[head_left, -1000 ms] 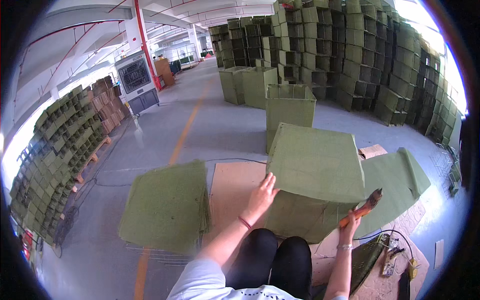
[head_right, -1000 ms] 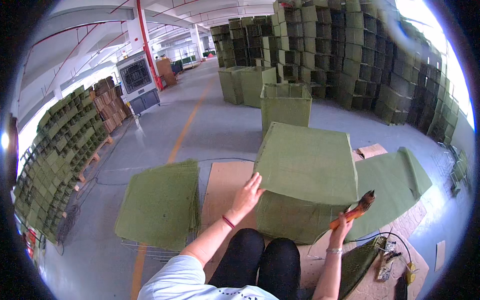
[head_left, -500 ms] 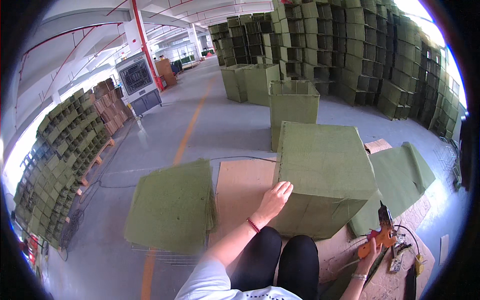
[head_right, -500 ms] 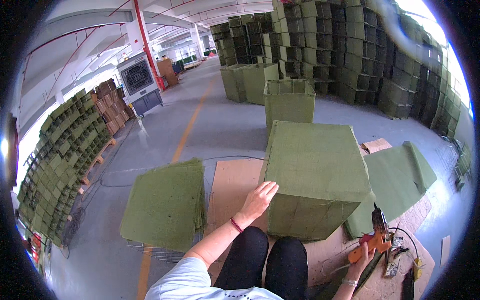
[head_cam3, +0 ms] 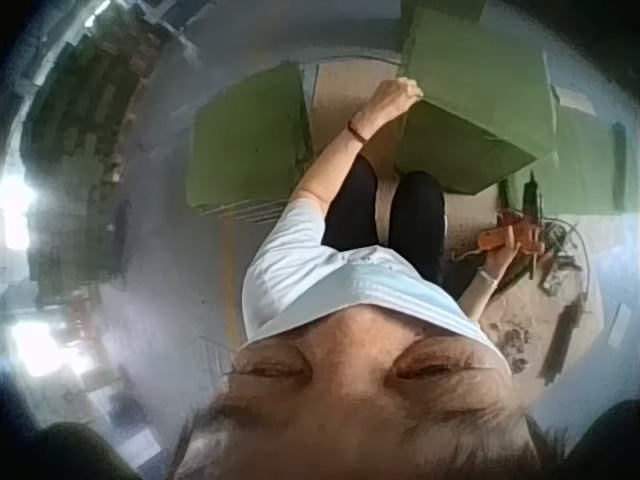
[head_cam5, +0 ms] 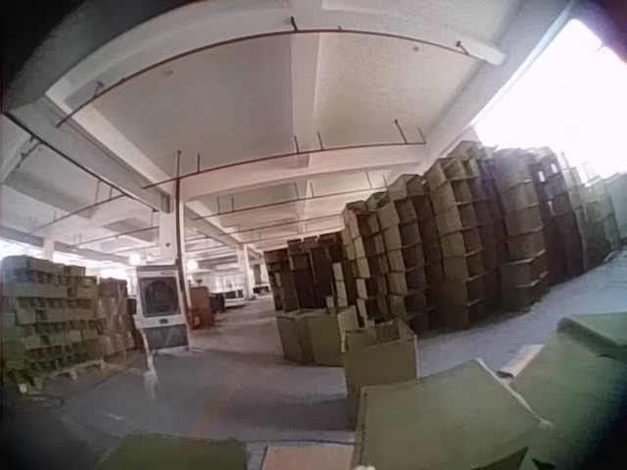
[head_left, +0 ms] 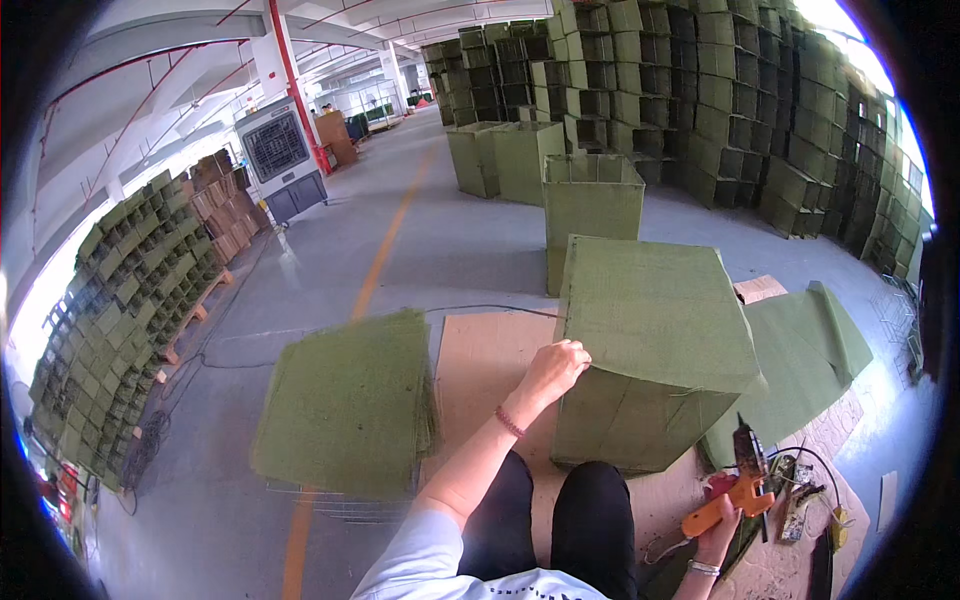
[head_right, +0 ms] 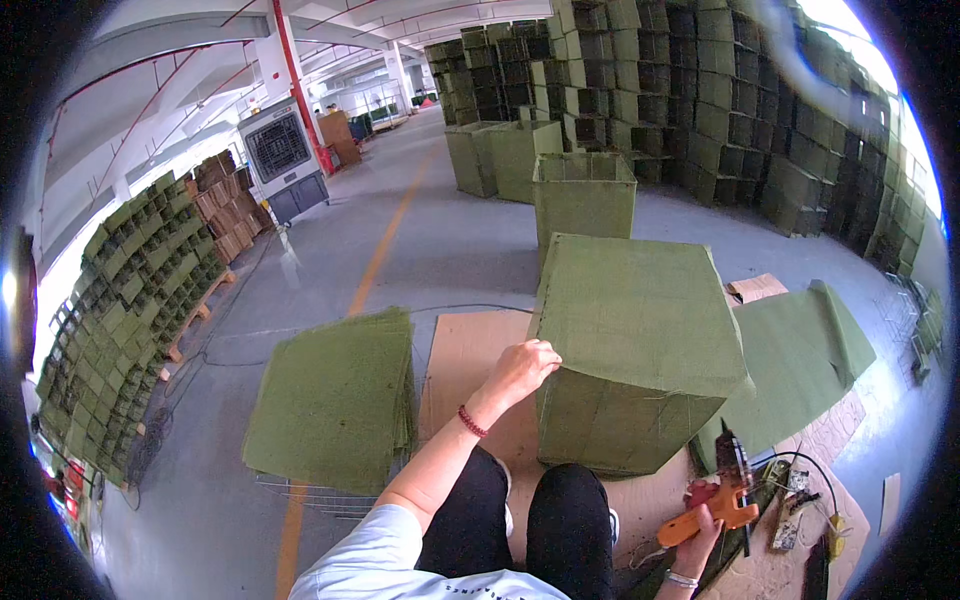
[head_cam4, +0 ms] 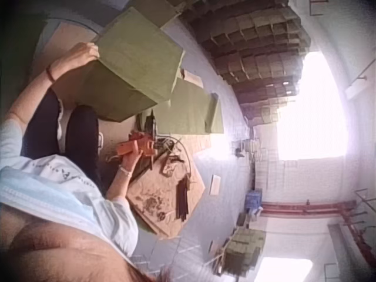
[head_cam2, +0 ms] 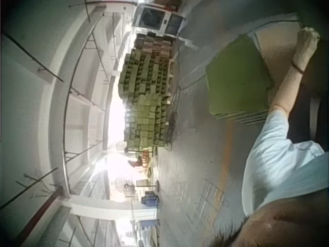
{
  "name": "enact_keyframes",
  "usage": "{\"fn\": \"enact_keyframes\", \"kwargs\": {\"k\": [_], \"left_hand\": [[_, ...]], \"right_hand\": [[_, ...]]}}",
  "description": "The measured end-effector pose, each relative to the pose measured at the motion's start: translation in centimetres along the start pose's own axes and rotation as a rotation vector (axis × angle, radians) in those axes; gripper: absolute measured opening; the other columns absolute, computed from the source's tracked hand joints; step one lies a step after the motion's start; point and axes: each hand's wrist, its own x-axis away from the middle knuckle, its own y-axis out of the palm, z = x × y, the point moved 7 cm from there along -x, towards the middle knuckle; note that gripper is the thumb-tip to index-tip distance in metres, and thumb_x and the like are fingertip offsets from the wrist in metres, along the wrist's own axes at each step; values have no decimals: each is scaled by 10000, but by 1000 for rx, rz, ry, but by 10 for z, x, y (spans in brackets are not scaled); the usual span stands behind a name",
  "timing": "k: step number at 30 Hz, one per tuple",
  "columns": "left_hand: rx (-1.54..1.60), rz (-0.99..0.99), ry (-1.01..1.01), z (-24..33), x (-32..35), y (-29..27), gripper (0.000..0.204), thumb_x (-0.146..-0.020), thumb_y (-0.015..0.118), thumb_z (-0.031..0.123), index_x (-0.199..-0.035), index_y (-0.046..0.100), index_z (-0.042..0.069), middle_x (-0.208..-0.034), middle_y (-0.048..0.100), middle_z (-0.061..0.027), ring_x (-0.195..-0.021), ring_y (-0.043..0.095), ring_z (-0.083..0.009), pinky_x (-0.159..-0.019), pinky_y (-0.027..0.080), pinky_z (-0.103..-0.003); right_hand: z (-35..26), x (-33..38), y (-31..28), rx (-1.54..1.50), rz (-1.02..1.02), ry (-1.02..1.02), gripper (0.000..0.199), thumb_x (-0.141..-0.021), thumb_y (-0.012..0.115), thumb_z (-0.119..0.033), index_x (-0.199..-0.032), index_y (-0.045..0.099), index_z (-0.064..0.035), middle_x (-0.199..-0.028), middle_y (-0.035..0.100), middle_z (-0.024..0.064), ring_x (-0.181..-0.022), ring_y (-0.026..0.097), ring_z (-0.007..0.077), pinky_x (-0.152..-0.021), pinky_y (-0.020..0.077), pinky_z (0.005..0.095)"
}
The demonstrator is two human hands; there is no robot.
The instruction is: Assembling large green foam or plastic storage containers using a hot glue gun to seal the edges.
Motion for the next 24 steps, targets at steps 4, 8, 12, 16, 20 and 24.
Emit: {"fn": "enact_keyframes", "kwargs": {"k": [4,8,12,16,20,24], "left_hand": [[25,-75,-32,-2,-6,1,117,-807,586,105,-751,667,41,-790,637,-100,-803,620,-257,-698,522,-375],[77,-51,-74,3,-4,-3,115,-799,587,99,-740,663,37,-781,633,-104,-799,619,-259,-708,518,-381],[52,70,4,-2,4,15,84,-788,613,115,-758,667,58,-772,639,-91,-779,615,-248,-700,513,-361],[68,183,33,4,10,-18,52,-774,639,97,-753,653,52,-787,633,-91,-775,607,-253,-690,507,-352],[217,192,-169,-21,14,-28,78,-792,659,89,-817,667,15,-786,637,-102,-721,616,-235,-642,476,-315],[214,156,-139,-20,10,-17,82,-781,641,74,-808,652,-4,-814,625,-105,-788,598,-268,-700,482,-354]], "right_hand": [[-12,35,93,10,-314,-56,536,-731,661,-101,-1215,448,-12,-1045,589,135,-986,585,285,-938,449,399],[25,55,127,84,-523,194,509,-682,686,-49,-1146,495,39,-998,621,174,-988,589,268,-930,440,382],[55,63,144,151,-481,291,474,-748,680,-56,-1182,499,4,-1064,612,114,-1033,574,239,-954,423,376],[62,66,183,170,-561,308,399,-823,661,-75,-1187,507,-24,-1152,582,92,-1085,555,217,-987,402,359],[81,66,226,245,-723,225,233,-857,624,-106,-1074,569,-43,-1126,587,68,-1092,528,177,-983,374,321],[86,70,242,264,-734,164,211,-857,634,-122,-1043,561,-54,-1061,589,47,-1040,546,153,-938,408,300]]}}
